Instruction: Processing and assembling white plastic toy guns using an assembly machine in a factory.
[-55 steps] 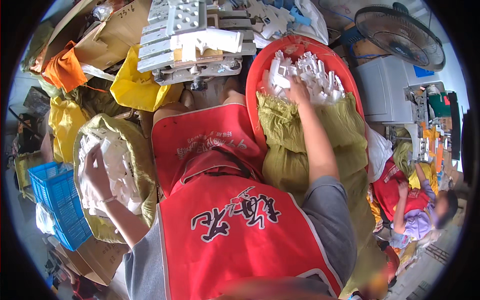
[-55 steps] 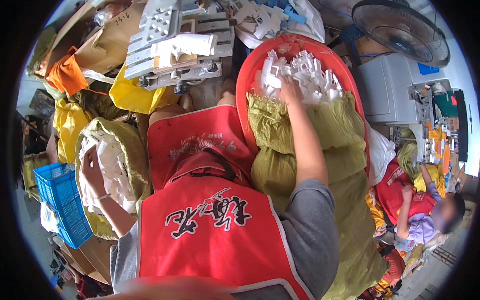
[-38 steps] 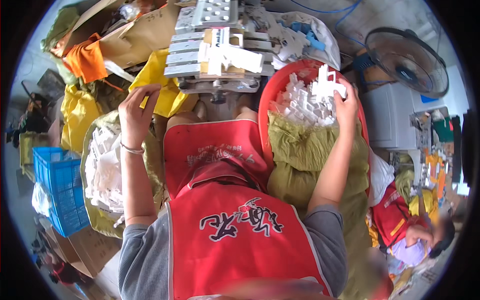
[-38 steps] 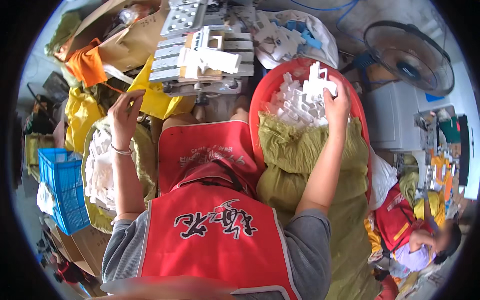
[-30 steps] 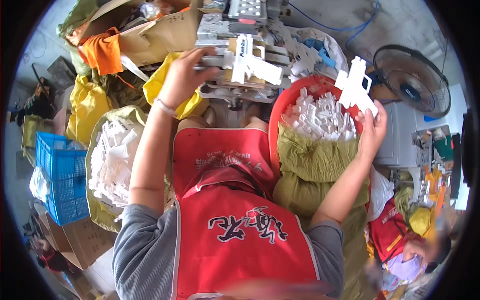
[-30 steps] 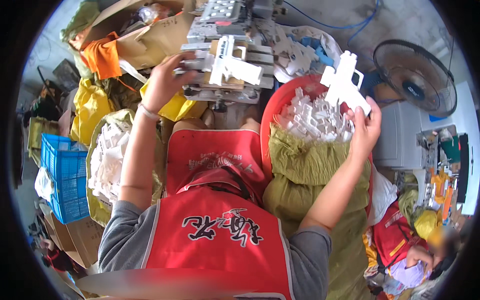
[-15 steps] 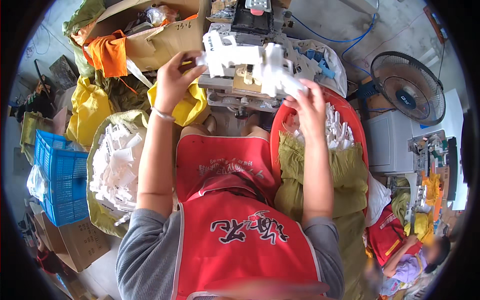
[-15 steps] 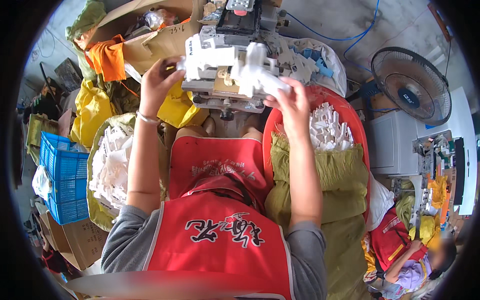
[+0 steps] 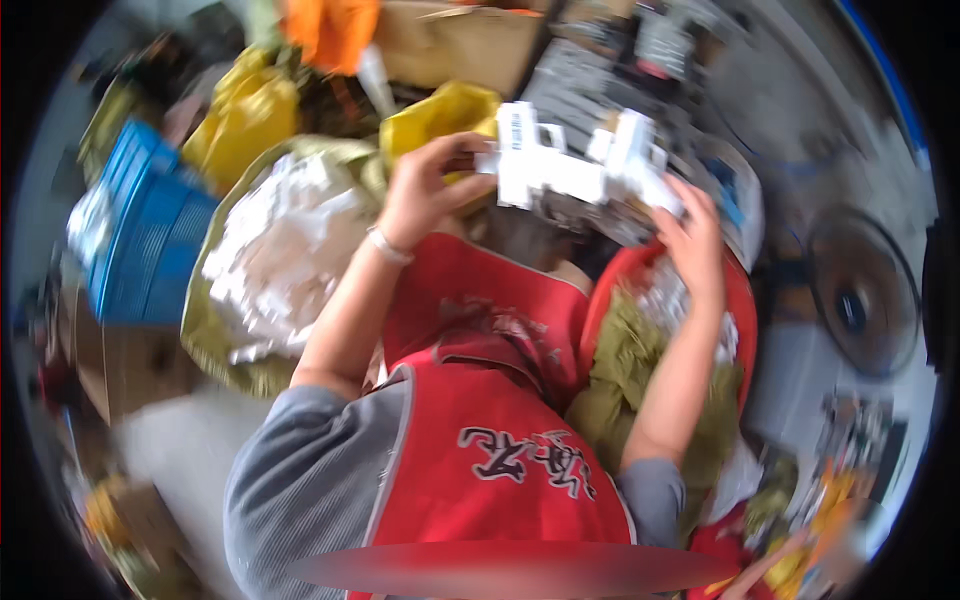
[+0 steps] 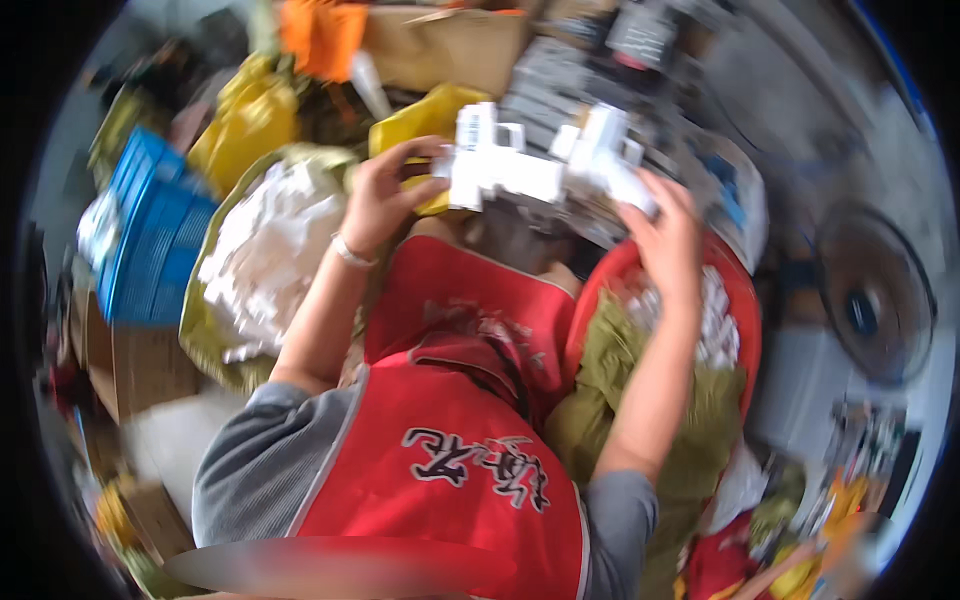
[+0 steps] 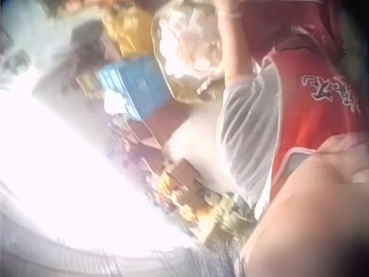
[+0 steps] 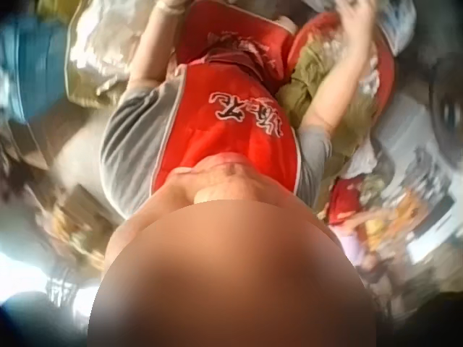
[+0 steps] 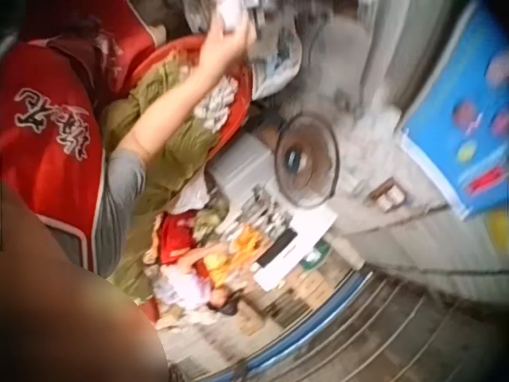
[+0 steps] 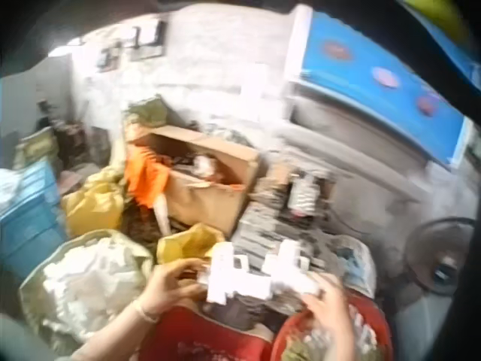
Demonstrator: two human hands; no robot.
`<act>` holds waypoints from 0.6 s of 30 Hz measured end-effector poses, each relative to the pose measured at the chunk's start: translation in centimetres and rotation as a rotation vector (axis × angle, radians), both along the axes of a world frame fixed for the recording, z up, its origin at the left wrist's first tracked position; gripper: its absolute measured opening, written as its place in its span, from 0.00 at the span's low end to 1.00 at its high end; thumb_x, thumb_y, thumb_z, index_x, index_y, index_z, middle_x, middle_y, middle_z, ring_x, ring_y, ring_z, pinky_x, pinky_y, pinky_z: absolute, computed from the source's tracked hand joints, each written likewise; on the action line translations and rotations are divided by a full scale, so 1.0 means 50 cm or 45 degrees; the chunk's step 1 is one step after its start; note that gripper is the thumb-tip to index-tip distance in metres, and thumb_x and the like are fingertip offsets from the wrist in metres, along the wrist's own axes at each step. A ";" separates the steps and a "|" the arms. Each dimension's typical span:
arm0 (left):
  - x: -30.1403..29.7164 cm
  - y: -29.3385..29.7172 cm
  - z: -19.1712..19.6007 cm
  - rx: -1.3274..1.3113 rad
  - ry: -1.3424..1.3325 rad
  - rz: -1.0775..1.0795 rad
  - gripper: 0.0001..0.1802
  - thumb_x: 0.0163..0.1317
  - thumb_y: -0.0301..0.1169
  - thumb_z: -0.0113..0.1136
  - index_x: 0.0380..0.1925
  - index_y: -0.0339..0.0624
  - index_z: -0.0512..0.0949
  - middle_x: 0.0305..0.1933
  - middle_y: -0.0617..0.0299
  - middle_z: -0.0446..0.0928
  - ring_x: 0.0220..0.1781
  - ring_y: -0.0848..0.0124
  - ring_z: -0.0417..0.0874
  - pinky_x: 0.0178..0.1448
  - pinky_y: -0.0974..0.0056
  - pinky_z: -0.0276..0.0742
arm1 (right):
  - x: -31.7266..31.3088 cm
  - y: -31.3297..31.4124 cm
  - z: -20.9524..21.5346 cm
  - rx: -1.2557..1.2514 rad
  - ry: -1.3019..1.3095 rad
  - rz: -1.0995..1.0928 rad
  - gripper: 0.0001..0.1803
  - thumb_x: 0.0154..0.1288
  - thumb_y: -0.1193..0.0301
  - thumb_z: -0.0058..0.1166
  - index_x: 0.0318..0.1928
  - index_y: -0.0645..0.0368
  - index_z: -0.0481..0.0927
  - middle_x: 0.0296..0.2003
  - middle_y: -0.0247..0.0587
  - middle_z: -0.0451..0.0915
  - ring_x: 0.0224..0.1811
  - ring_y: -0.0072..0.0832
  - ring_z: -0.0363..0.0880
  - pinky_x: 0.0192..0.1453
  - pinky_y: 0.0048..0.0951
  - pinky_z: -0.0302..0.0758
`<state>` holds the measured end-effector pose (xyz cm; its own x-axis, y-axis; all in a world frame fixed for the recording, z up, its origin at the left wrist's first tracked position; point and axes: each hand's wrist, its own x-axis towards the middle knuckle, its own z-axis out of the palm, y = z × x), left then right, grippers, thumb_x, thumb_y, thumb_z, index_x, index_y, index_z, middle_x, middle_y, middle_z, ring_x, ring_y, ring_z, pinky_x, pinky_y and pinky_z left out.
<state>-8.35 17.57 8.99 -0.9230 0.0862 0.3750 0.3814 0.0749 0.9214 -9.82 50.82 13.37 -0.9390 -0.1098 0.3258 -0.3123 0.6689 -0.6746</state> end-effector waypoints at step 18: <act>0.324 -0.441 0.017 -0.946 -0.294 1.296 0.17 0.58 0.28 0.63 0.48 0.40 0.78 0.45 0.61 0.82 0.44 0.75 0.82 0.48 0.70 0.77 | 0.187 0.291 -0.126 -0.393 -0.076 -0.650 0.16 0.72 0.65 0.46 0.54 0.60 0.76 0.50 0.35 0.79 0.48 0.19 0.74 0.46 0.21 0.70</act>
